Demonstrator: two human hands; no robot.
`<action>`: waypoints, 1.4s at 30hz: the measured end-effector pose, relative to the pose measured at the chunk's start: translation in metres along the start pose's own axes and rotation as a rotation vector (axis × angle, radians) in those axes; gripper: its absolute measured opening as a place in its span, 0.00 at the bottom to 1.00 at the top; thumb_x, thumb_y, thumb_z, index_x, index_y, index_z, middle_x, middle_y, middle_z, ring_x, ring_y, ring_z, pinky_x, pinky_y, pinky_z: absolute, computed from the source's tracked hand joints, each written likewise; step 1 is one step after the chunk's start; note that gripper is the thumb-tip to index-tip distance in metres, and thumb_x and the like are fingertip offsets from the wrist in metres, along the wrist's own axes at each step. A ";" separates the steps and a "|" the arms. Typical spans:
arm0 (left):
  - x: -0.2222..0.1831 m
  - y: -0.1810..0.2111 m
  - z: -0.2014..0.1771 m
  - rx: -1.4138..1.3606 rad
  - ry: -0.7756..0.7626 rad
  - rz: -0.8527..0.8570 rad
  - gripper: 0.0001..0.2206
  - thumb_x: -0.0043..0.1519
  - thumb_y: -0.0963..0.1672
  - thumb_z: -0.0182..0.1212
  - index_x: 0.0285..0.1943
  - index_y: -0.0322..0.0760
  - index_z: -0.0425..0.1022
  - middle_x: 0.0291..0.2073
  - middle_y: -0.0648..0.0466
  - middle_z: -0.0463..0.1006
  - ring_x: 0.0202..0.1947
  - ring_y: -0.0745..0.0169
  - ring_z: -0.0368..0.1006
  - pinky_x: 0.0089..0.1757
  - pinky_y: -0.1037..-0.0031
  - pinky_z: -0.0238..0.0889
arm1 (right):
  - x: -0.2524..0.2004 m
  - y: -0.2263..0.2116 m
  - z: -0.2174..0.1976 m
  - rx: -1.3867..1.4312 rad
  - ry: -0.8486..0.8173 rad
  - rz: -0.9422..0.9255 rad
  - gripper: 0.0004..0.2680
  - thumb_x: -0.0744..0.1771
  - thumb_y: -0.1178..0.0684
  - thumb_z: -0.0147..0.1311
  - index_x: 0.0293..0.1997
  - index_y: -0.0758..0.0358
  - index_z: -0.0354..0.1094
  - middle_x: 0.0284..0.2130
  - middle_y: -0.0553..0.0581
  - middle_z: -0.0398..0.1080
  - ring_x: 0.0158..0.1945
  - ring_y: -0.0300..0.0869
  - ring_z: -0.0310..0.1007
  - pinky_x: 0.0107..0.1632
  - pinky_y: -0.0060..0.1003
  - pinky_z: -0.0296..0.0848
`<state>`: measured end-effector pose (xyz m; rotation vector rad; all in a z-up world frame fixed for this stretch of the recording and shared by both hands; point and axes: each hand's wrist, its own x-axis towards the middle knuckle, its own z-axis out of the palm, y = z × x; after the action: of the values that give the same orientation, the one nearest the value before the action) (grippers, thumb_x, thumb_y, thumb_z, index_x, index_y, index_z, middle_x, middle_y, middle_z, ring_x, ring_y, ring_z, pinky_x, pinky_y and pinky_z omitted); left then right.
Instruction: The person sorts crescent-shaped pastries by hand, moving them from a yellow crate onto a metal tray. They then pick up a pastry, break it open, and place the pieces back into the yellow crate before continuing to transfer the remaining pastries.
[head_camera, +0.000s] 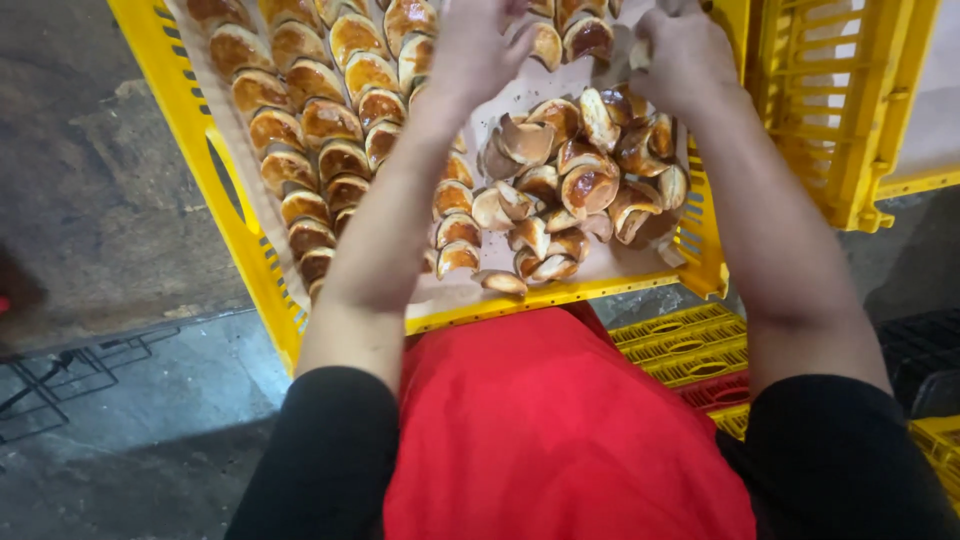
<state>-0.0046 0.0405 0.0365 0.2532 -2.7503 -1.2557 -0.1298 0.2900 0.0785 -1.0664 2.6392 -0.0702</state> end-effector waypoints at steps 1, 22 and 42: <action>-0.013 -0.001 -0.017 -0.065 -0.098 -0.083 0.17 0.61 0.47 0.66 0.59 0.51 0.77 0.48 0.54 0.80 0.50 0.55 0.77 0.53 0.62 0.70 | 0.000 0.001 -0.004 0.039 0.054 -0.026 0.14 0.60 0.51 0.70 0.47 0.59 0.75 0.39 0.67 0.75 0.42 0.59 0.76 0.45 0.51 0.74; -0.069 -0.002 -0.012 -0.693 -0.163 -0.259 0.13 0.69 0.48 0.58 0.60 0.42 0.74 0.41 0.56 0.83 0.39 0.71 0.77 0.41 0.78 0.73 | 0.012 0.015 0.030 0.366 0.310 -0.045 0.14 0.63 0.65 0.67 0.53 0.67 0.70 0.49 0.66 0.75 0.50 0.56 0.79 0.49 0.42 0.78; -0.064 0.010 -0.026 -0.175 -0.155 -0.269 0.14 0.57 0.46 0.69 0.49 0.37 0.79 0.38 0.46 0.83 0.40 0.51 0.81 0.44 0.63 0.72 | 0.034 0.021 0.056 1.379 -0.151 -0.017 0.07 0.70 0.59 0.58 0.53 0.67 0.72 0.43 0.51 0.77 0.43 0.36 0.76 0.45 0.33 0.76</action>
<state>0.0617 0.0397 0.0591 0.5466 -2.7796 -1.6370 -0.1508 0.2855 0.0134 -0.5041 1.7017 -1.4508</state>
